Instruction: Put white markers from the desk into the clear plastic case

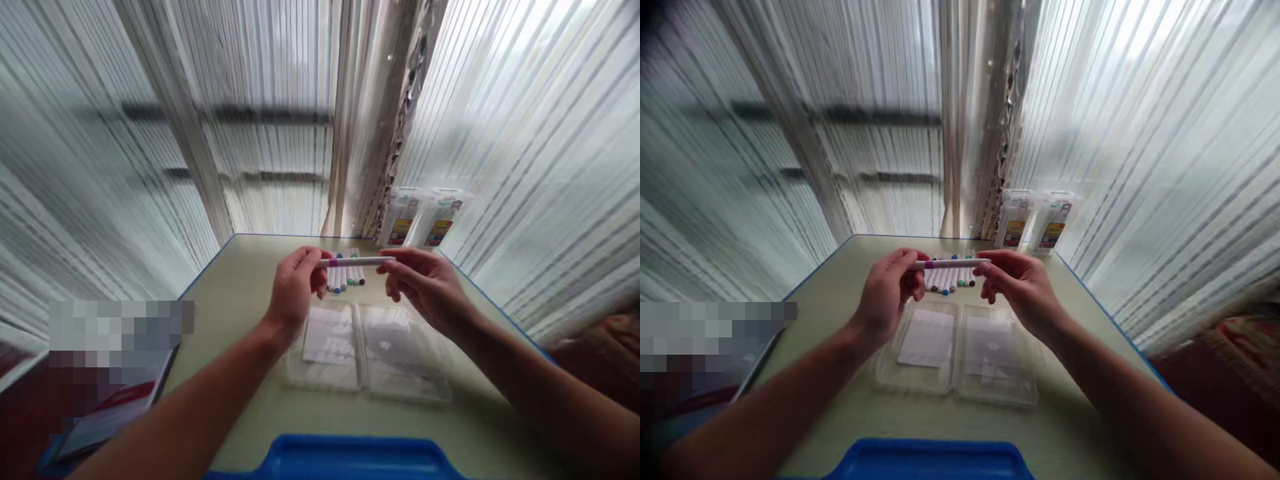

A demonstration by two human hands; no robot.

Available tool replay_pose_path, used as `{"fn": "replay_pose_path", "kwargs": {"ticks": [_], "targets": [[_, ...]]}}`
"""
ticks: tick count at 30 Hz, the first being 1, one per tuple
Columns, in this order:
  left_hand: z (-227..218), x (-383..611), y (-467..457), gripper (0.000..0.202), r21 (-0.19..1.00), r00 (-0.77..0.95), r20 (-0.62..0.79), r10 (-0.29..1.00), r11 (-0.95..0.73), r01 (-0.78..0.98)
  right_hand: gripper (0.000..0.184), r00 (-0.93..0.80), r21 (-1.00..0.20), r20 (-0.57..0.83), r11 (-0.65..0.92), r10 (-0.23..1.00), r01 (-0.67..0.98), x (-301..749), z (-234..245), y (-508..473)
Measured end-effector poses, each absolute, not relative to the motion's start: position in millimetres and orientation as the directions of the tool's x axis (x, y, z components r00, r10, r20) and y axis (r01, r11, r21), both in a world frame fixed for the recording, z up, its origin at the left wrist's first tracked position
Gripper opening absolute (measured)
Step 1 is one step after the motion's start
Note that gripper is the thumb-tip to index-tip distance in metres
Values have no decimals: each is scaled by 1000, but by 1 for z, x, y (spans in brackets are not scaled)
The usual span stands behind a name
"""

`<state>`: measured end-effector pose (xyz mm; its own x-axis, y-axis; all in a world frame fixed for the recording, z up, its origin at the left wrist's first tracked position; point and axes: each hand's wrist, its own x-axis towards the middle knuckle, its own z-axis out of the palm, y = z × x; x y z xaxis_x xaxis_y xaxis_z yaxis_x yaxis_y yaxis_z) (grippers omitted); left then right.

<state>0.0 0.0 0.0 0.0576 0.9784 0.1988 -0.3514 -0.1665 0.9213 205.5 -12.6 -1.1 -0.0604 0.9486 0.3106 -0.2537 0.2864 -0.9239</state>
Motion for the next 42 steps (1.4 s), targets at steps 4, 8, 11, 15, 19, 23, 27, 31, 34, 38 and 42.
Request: {"fn": "replay_pose_path", "kwargs": {"ticks": [4, 8, 11, 15, 19, 23, 27, 31, 34, 38, 42], "targets": [[2, 1, -1, 16, 923, 50, 184, 982, -155, -352, 19, -49, -931, 285, 265, 957, -250, 205, 1, -13], [1, 1, -1, 16, 920, 50, 200, 979, -170, -354, 22, -43, -937, 264, 246, 964, -249, 204, 2, -14], [-1, 1, -1, 15, 920, 69, 216, 974, -180, -348, 26, -31, -944, 240, 226, 970, -242, 204, 4, -14], [-2, 0, -1, 13, 925, 85, 256, 963, -219, -310, 32, 3, -952, 192, 187, 981, -243, 205, 4, -13], [-2, -1, -1, 18, 926, 93, 302, 949, -269, -265, 38, 14, -953, 166, 164, 986, -256, 206, 4, -11], [-2, 0, -1, 20, 927, 85, 322, 943, -296, -229, 37, 14, -951, 179, 176, 984, -254, 206, 2, -10], [-1, 1, -2, 18, 929, 77, 330, 941, -310, -201, 28, 14, -947, 234, 231, 972, -224, 207, 2, -11], [-1, 1, -1, 17, 931, 72, 331, 941, -313, -187, 24, 8, -944, 260, 256, 966, -210, 207, 2, -11], [-1, 1, -1, 21, 930, 84, 313, 946, -287, -231, 24, 15, -941, 249, 245, 969, -233, 206, 3, -12], [0, 2, -1, 26, 910, 79, 275, 958, -233, -342, 27, 20, -940, 203, 201, 979, -276, 206, 5, -12], [1, 2, -2, 26, 893, 67, 272, 960, -226, -389, 29, 21, -939, 181, 179, 983, -292, 208, 4, -11]]}}
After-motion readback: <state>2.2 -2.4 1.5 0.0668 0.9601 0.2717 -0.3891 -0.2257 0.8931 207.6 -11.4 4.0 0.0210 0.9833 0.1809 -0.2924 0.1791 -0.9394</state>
